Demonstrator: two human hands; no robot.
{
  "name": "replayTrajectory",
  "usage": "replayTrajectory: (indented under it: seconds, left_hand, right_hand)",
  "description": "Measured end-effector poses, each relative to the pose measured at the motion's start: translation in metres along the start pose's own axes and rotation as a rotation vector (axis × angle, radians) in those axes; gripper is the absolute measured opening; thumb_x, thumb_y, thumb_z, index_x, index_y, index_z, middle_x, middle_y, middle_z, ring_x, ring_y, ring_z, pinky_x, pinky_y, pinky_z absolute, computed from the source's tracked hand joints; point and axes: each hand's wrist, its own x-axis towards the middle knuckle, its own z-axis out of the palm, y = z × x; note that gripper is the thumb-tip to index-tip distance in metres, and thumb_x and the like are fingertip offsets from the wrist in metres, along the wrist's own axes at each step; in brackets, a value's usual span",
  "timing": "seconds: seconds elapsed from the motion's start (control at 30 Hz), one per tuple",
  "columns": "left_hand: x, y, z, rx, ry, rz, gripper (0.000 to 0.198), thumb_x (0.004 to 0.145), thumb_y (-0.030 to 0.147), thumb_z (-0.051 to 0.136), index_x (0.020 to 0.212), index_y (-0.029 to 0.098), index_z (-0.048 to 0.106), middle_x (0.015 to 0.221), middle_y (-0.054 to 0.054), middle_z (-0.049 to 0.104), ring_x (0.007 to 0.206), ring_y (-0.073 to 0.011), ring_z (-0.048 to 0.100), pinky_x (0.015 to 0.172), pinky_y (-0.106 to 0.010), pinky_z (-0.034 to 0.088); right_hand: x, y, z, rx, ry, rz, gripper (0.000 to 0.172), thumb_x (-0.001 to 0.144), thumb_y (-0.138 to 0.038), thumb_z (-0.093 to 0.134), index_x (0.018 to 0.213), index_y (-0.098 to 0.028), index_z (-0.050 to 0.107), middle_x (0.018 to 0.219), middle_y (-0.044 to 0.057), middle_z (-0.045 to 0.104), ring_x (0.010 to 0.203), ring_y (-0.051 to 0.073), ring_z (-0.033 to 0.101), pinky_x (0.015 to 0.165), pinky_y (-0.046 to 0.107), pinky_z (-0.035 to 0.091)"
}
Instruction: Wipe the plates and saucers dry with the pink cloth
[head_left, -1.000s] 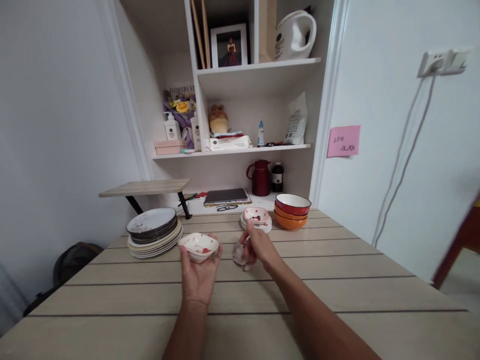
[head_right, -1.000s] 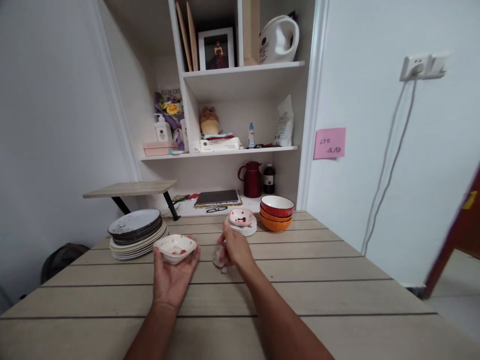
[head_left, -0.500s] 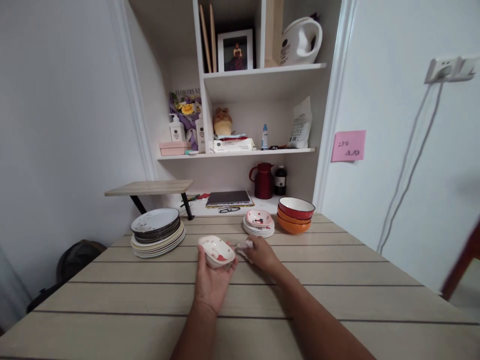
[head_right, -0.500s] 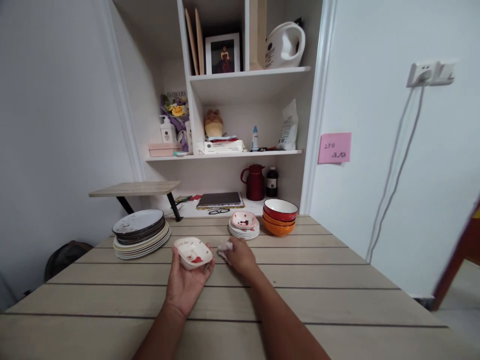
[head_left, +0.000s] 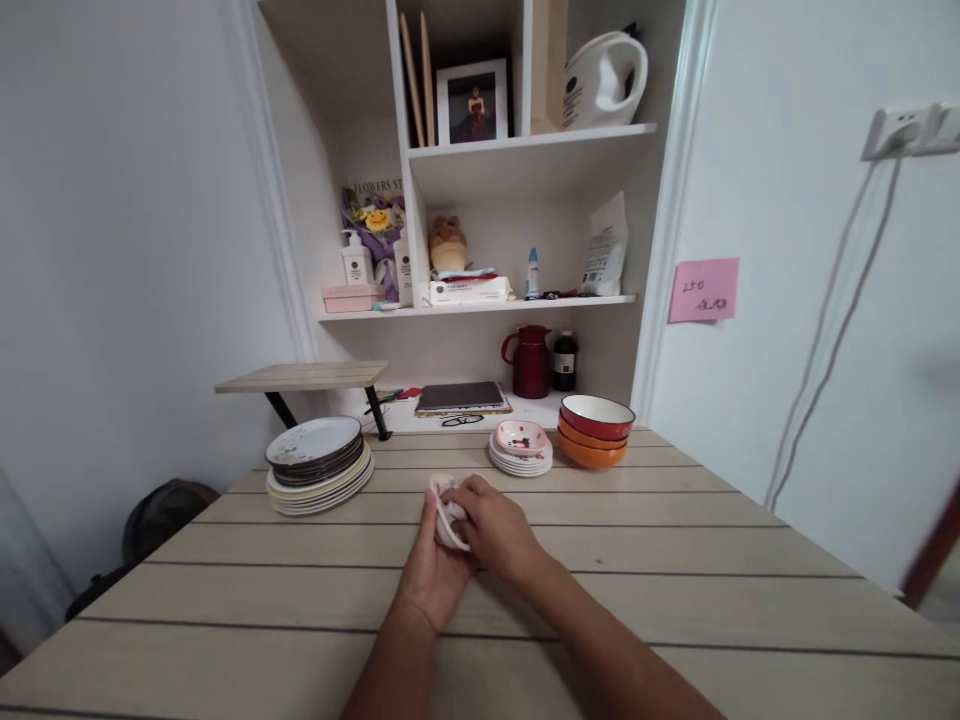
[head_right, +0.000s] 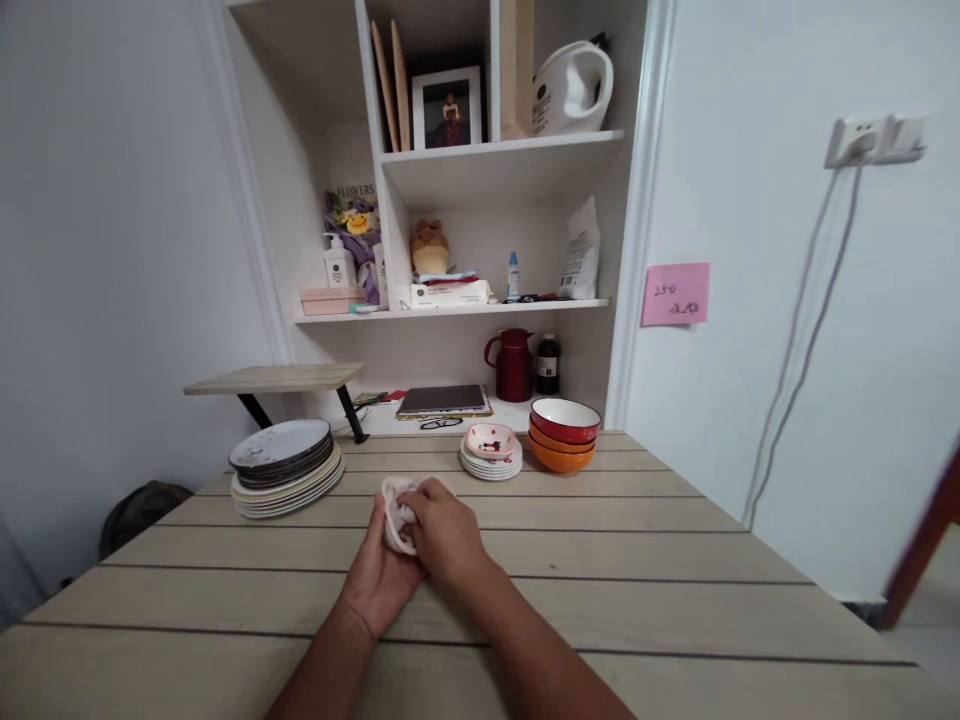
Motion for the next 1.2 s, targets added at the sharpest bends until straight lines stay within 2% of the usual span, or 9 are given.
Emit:
replayTrajectory:
  seconds: [0.13,0.23,0.37,0.5,0.67,0.8,0.93,1.03,1.2]
  left_hand:
    - [-0.001,-0.003,0.001,0.056,-0.005,-0.016,0.039,0.087,0.049,0.056,0.103,0.015,0.066,0.097,-0.008,0.073,0.086,-0.0185,0.066,0.082,-0.033,0.051]
    - [-0.001,-0.003,0.001,0.078,-0.053,-0.046,0.044,0.086,0.053,0.054,0.106,0.015,0.065,0.1,-0.009,0.072,0.09,-0.0209,0.066,0.082,-0.035,0.051]
    - [0.0,-0.005,-0.001,0.042,-0.068,-0.103,0.045,0.086,0.057,0.051,0.106,0.018,0.065,0.102,-0.007,0.072,0.093,-0.0202,0.066,0.082,-0.035,0.051]
    - [0.002,-0.007,-0.003,0.047,-0.089,-0.171,0.046,0.086,0.057,0.052,0.11,0.02,0.064,0.107,-0.007,0.071,0.1,-0.0214,0.065,0.087,-0.036,0.049]
    - [0.001,-0.006,-0.001,0.044,-0.093,-0.091,0.045,0.087,0.055,0.05,0.112,0.02,0.064,0.112,-0.008,0.07,0.103,-0.0223,0.063,0.091,-0.039,0.048]
    - [-0.002,-0.004,0.001,0.042,-0.097,-0.046,0.048,0.088,0.057,0.048,0.109,0.017,0.065,0.108,-0.01,0.071,0.101,-0.0227,0.064,0.09,-0.038,0.048]
    - [-0.002,-0.005,-0.002,0.081,-0.098,-0.1,0.052,0.087,0.06,0.047,0.109,0.017,0.065,0.105,-0.01,0.071,0.095,-0.0228,0.065,0.083,-0.037,0.05]
    - [0.0,-0.008,-0.004,0.086,-0.101,-0.178,0.052,0.086,0.061,0.048,0.109,0.018,0.065,0.106,-0.009,0.071,0.094,-0.0219,0.065,0.082,-0.036,0.049]
    - [0.0,-0.009,-0.004,0.048,-0.118,-0.181,0.053,0.086,0.06,0.049,0.117,0.019,0.063,0.117,-0.009,0.067,0.107,-0.0232,0.061,0.089,-0.035,0.047]
  right_hand:
    - [-0.003,0.007,-0.021,-0.083,-0.154,0.002,0.021,0.077,-0.023,0.056,0.095,-0.021,0.066,0.101,0.007,0.062,0.083,0.021,0.059,0.072,0.03,0.041]
    - [-0.003,0.011,-0.025,0.233,-0.2,-0.108,0.018,0.075,-0.024,0.059,0.092,-0.02,0.064,0.094,0.004,0.061,0.084,0.019,0.057,0.074,0.028,0.041]
    - [0.0,0.007,-0.008,0.623,-0.003,-0.025,0.028,0.075,-0.019,0.056,0.104,-0.02,0.059,0.096,0.002,0.061,0.085,0.017,0.056,0.077,0.027,0.043]
    - [0.004,0.006,0.003,0.32,0.186,0.005,0.028,0.071,-0.012,0.055,0.097,-0.022,0.061,0.1,0.003,0.06,0.093,0.019,0.055,0.083,0.03,0.039]
    - [0.003,0.011,-0.007,-0.06,0.11,-0.004,0.028,0.069,-0.013,0.056,0.094,-0.024,0.064,0.102,0.006,0.059,0.094,0.022,0.053,0.076,0.031,0.036]
    - [0.0,0.009,-0.017,0.033,-0.027,-0.043,0.027,0.065,-0.014,0.06,0.089,-0.023,0.065,0.096,0.004,0.061,0.085,0.02,0.055,0.069,0.028,0.035]
    - [0.0,0.008,-0.013,0.418,-0.115,-0.013,0.021,0.065,-0.016,0.059,0.085,-0.021,0.063,0.08,-0.001,0.06,0.071,0.015,0.054,0.063,0.024,0.036]
    - [0.003,0.008,-0.003,0.528,0.057,0.05,0.023,0.067,-0.014,0.057,0.088,-0.02,0.062,0.08,-0.001,0.061,0.074,0.015,0.055,0.067,0.024,0.039]
    - [0.005,0.007,0.0,0.111,0.211,0.041,0.023,0.07,-0.015,0.06,0.091,-0.023,0.064,0.094,0.002,0.062,0.092,0.019,0.055,0.079,0.028,0.036]
